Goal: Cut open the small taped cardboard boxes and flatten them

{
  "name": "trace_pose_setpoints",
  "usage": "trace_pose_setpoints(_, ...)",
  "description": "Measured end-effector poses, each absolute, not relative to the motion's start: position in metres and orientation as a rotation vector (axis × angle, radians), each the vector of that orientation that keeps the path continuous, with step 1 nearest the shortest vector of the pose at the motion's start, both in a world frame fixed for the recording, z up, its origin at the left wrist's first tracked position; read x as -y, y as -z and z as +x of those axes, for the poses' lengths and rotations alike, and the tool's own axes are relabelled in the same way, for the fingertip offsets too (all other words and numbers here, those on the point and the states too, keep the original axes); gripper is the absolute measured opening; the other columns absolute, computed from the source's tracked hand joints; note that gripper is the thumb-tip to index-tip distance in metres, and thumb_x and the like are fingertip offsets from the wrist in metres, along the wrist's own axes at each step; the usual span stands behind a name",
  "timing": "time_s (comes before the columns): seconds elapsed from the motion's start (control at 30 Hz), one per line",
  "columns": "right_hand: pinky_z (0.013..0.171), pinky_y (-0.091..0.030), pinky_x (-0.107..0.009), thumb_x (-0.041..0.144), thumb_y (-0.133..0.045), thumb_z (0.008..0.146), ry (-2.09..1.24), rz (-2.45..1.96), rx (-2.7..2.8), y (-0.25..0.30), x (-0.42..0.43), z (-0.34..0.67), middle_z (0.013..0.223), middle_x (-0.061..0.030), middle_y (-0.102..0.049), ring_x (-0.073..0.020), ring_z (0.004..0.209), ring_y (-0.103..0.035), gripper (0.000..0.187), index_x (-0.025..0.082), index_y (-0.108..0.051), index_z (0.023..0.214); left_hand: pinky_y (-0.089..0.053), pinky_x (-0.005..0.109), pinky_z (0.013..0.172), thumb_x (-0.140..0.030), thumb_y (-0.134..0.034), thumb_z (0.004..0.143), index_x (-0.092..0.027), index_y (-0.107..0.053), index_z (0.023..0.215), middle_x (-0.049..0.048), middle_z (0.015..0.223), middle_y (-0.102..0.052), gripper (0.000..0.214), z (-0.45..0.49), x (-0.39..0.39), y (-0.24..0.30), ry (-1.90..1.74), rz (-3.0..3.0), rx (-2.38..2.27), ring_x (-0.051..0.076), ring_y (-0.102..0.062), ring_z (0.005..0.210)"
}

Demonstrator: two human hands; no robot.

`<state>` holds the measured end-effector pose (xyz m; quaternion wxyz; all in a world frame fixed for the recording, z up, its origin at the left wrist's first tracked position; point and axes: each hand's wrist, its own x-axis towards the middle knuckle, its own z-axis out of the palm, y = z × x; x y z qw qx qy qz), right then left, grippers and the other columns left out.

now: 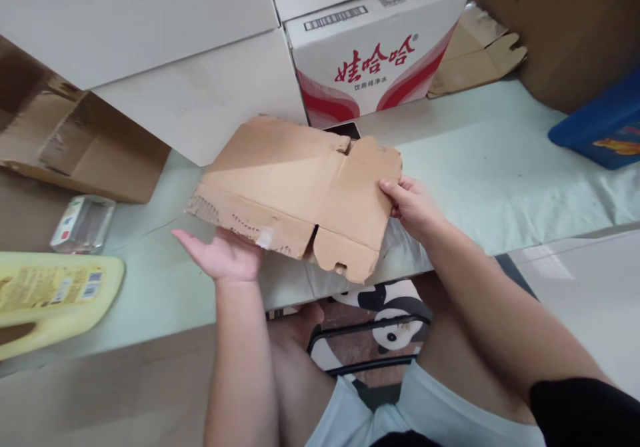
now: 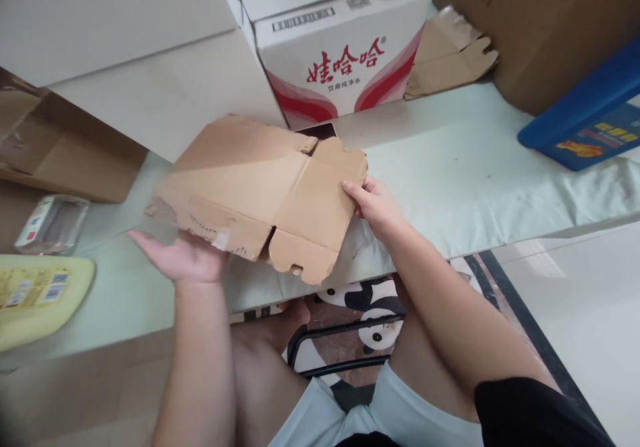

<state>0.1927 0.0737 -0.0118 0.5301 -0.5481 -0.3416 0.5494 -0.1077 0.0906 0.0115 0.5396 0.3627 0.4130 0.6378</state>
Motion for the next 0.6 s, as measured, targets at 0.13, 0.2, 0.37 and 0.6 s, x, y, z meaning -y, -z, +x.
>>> trace_pose_setpoints(0.13,0.039,-0.024,-0.022,0.056,-0.084,0.062,-1.187,-1.259,0.829,0.014,-0.072,0.189,0.059,0.007,-0.052,-0.0044,0.042,-0.034,0.047,0.021,-0.056,0.076,-0.054,0.043,0.103,-0.053,-0.081,0.068,-0.026,-0.069,0.096,0.0075,0.113,-0.074,0.041,-0.108,-0.091,-0.006,-1.48,0.783,-1.08,0.028,-0.06,0.13)
trace_pose_setpoints(0.2,0.038,-0.024,-0.022,0.057,-0.085,0.062,-1.196,-1.23,0.831,0.016,-0.07,0.188,0.059,0.0067,-0.053,-0.0042,0.041,-0.035,0.049,0.021,-0.056,0.077,-0.056,0.04,0.101,-0.035,-0.084,0.063,-0.026,-0.068,0.092,0.0053,0.109,-0.075,0.035,-0.109,-0.095,0.0,-1.518,0.714,-1.125,0.025,-0.064,0.125)
trace_pose_setpoints(0.37,0.034,-0.028,-0.021,0.054,-0.09,0.056,-1.494,-1.22,0.773,0.012,-0.05,0.185,0.069,0.0012,-0.065,-0.0052,0.042,-0.042,0.053,0.019,-0.065,0.087,-0.059,0.036,0.093,-0.029,-0.08,0.066,-0.024,-0.067,0.091,0.0048,0.106,-0.076,0.029,-0.111,-0.101,0.01,-1.557,0.685,-1.127,0.022,-0.07,0.111)
trace_pose_setpoints(0.6,0.027,-0.027,-0.014,0.03,-0.092,0.042,-1.11,-1.332,0.348,-0.014,0.008,0.235,0.056,0.0079,-0.058,-0.0024,0.036,-0.039,0.046,0.019,-0.062,0.076,-0.05,0.025,0.056,-0.053,-0.063,0.074,-0.017,-0.065,0.085,0.0076,0.08,-0.072,0.037,-0.093,-0.093,-0.001,-1.286,0.656,-1.31,0.016,-0.069,0.067)
